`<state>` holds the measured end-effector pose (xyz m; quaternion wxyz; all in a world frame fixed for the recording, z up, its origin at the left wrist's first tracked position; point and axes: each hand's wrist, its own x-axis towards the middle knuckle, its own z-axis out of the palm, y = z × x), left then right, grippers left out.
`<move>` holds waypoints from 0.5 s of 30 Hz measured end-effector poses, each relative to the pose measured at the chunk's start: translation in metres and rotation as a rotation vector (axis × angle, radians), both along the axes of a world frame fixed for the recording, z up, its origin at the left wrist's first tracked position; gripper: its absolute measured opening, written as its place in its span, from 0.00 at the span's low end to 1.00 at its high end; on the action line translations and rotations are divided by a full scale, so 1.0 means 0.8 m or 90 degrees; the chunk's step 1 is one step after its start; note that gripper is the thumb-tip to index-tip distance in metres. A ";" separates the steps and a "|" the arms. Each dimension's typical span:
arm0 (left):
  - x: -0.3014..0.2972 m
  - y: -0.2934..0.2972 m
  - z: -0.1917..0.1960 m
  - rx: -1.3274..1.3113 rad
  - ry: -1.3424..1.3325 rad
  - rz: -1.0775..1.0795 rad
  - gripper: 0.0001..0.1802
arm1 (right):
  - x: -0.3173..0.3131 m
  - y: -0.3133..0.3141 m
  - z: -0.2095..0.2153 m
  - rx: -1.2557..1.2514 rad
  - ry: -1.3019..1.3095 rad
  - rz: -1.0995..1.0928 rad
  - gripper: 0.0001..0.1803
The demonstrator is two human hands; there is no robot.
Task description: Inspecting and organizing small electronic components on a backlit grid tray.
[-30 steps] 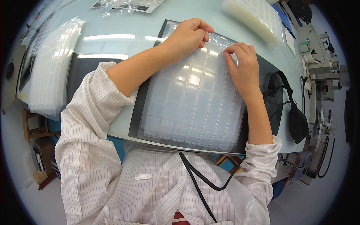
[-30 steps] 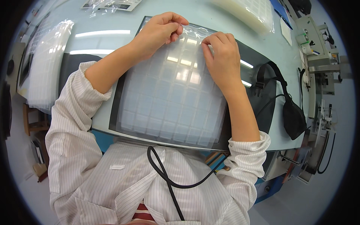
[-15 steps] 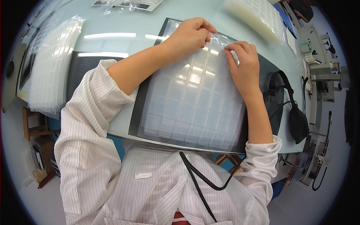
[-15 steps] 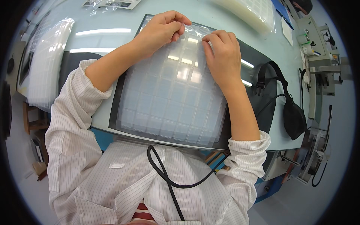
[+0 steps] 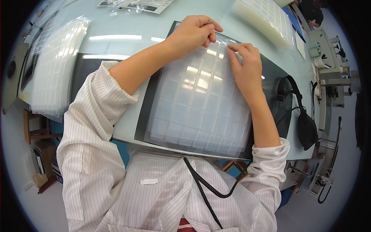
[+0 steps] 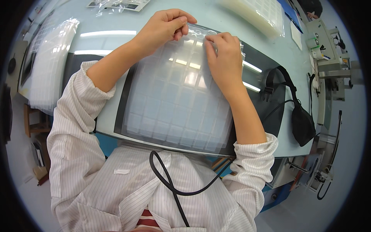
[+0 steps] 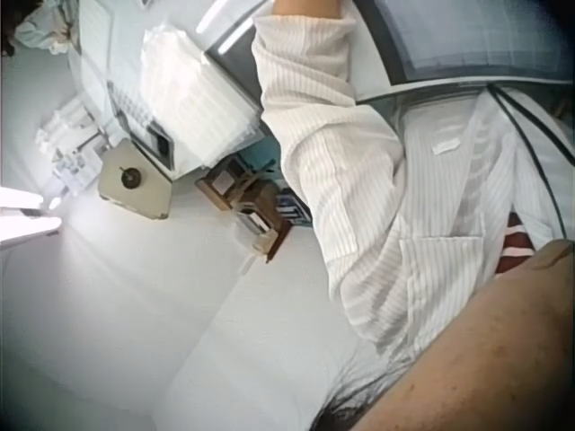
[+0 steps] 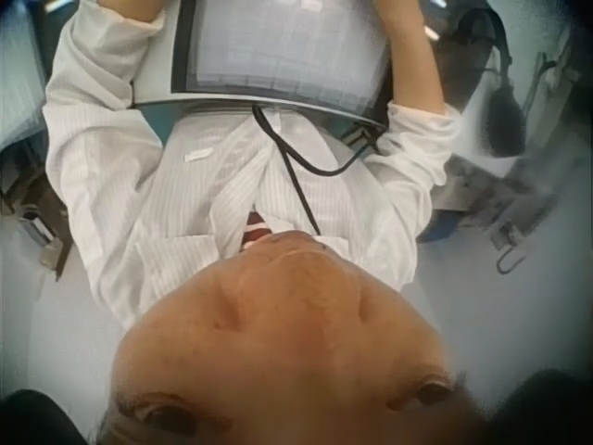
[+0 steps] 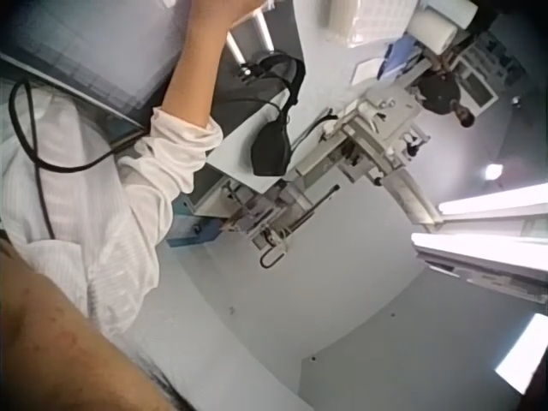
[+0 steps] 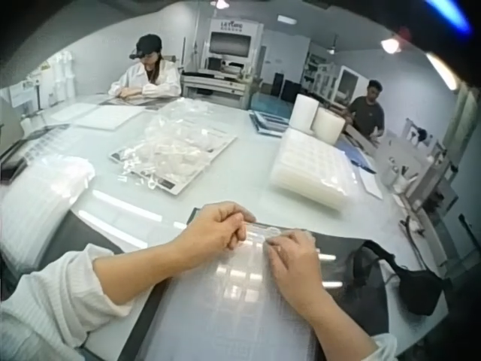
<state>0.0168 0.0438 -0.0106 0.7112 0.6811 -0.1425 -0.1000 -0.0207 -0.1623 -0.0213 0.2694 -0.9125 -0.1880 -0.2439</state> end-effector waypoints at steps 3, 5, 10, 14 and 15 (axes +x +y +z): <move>0.002 0.003 -0.004 -0.008 0.031 0.011 0.15 | -0.004 0.002 0.000 -0.084 -0.051 0.018 0.07; 0.001 0.003 -0.006 -0.017 0.036 0.016 0.16 | -0.002 0.005 0.006 -0.116 -0.024 0.034 0.05; 0.006 0.003 -0.006 -0.088 0.060 0.030 0.14 | -0.001 0.008 0.006 -0.099 -0.041 0.047 0.04; 0.007 0.004 0.002 -0.064 0.100 0.023 0.15 | -0.002 0.007 0.010 -0.103 -0.017 0.072 0.04; 0.008 0.003 0.003 -0.061 0.097 0.023 0.15 | -0.002 0.009 0.009 -0.100 -0.020 0.072 0.04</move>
